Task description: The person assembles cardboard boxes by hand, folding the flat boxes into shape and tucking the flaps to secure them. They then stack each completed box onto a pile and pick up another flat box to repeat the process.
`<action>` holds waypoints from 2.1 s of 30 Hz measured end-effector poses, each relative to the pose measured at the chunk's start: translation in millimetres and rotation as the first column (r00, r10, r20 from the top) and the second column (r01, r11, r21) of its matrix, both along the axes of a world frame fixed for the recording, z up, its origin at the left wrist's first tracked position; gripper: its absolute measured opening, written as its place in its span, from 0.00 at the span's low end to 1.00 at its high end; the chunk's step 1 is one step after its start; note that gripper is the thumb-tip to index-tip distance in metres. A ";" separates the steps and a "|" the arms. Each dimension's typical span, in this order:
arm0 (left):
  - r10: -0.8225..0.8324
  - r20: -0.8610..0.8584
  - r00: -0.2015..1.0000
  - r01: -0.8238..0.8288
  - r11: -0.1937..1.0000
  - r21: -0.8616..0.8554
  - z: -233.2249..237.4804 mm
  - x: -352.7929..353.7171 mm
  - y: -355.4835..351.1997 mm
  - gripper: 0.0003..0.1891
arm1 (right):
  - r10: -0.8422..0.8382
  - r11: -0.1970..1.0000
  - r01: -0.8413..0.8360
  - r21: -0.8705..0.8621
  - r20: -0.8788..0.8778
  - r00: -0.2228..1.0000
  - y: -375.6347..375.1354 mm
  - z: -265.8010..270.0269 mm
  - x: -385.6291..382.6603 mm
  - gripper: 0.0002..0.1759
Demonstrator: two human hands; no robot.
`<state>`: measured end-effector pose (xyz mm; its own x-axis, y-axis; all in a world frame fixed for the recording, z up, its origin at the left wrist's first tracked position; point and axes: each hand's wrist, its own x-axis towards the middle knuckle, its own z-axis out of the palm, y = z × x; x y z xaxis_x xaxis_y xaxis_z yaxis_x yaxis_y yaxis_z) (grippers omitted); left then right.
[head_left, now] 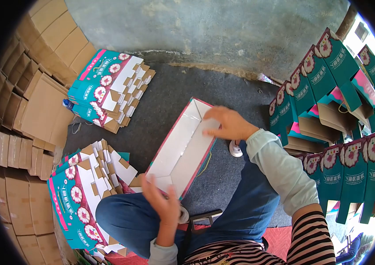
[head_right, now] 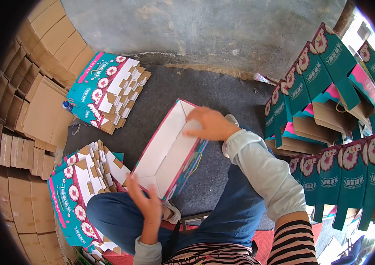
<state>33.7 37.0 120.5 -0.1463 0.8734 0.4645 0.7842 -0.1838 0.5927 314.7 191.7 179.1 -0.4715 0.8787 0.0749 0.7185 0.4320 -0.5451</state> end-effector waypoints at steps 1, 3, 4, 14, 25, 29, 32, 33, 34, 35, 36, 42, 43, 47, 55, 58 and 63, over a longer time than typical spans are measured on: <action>0.084 0.288 0.954 -0.052 0.992 -0.117 -10.7 -15.9 6.4 0.33 | -0.109 0.990 0.110 0.089 -0.017 0.994 9.3 -10.0 3.5 0.28; 0.310 0.724 0.616 -0.047 0.932 -0.360 -39.4 -45.8 24.4 0.37 | -0.295 0.943 0.297 0.150 -0.037 0.955 25.6 -34.8 6.5 0.29; 0.410 0.774 0.482 0.011 0.881 -0.474 -39.2 -50.8 28.6 0.39 | -0.373 0.920 0.373 0.122 -0.028 0.928 33.6 -48.6 5.4 0.29; 0.476 0.842 -0.253 0.529 0.797 -0.292 -33.1 -58.4 42.1 0.33 | -0.542 0.794 0.335 -0.507 -0.342 0.768 58.9 -54.1 20.4 0.39; 0.050 0.975 0.218 0.172 0.981 -0.089 -16.9 -70.5 47.9 0.34 | -0.683 0.652 0.267 -0.710 -0.397 0.613 11.3 -15.7 43.8 0.39; 0.282 0.930 0.236 0.075 0.949 -0.307 -62.1 -70.4 42.1 0.30 | -0.530 0.735 0.181 -0.654 -0.387 0.755 -1.5 -66.7 65.7 0.37; 0.355 0.905 0.233 0.092 0.919 -0.384 -80.8 -74.7 31.3 0.26 | -0.444 0.726 0.104 -0.680 -0.348 0.826 -5.9 -74.3 71.6 0.36; 0.367 0.903 0.221 0.118 0.909 -0.399 -83.7 -75.2 28.2 0.25 | -0.431 0.705 0.081 -0.705 -0.336 0.837 -6.6 -75.9 72.4 0.35; 0.378 0.902 0.209 0.146 0.900 -0.411 -88.3 -75.5 25.2 0.24 | -0.418 0.684 0.059 -0.727 -0.324 0.849 -5.7 -76.7 74.1 0.34; 0.369 0.907 0.201 0.216 0.887 -0.409 -101.3 -79.7 23.2 0.25 | -0.404 0.663 0.038 -0.748 -0.314 0.859 -4.4 -77.3 75.9 0.34; 0.359 0.914 0.190 0.284 0.871 -0.401 -118.5 -86.1 23.8 0.25 | -0.419 0.647 0.042 -0.761 -0.308 0.854 -0.8 -82.3 78.2 0.33; 0.390 0.802 0.452 0.201 0.832 -0.518 -76.3 -49.0 34.9 0.24 | -0.643 0.444 0.279 -0.851 -0.086 0.761 10.2 -91.5 71.4 0.32; 0.378 0.765 0.521 0.180 0.828 -0.531 -70.0 -44.4 37.6 0.24 | -0.596 0.536 0.315 -0.783 -0.088 0.798 10.9 -90.7 70.9 0.33; 0.029 0.716 0.697 0.209 0.947 -0.242 -56.0 -35.1 38.4 0.23 | -0.440 0.747 0.364 -0.556 -0.003 0.898 7.8 -63.5 49.9 0.35; -0.186 0.349 0.919 0.336 0.831 -0.443 -51.3 -22.4 54.9 0.21 | 0.052 0.977 0.048 -0.209 0.449 0.892 -6.2 -70.0 30.5 0.26; -0.195 0.333 0.923 0.358 0.753 -0.552 -56.3 -21.2 62.0 0.22 | 0.147 0.989 -0.120 -0.092 0.765 0.627 -12.1 -83.2 12.6 0.15; -0.151 0.312 0.938 0.309 0.768 -0.560 -58.2 -20.5 55.7 0.20 | 0.097 0.990 -0.132 -0.042 0.890 0.445 -16.3 -122.0 -16.9 0.10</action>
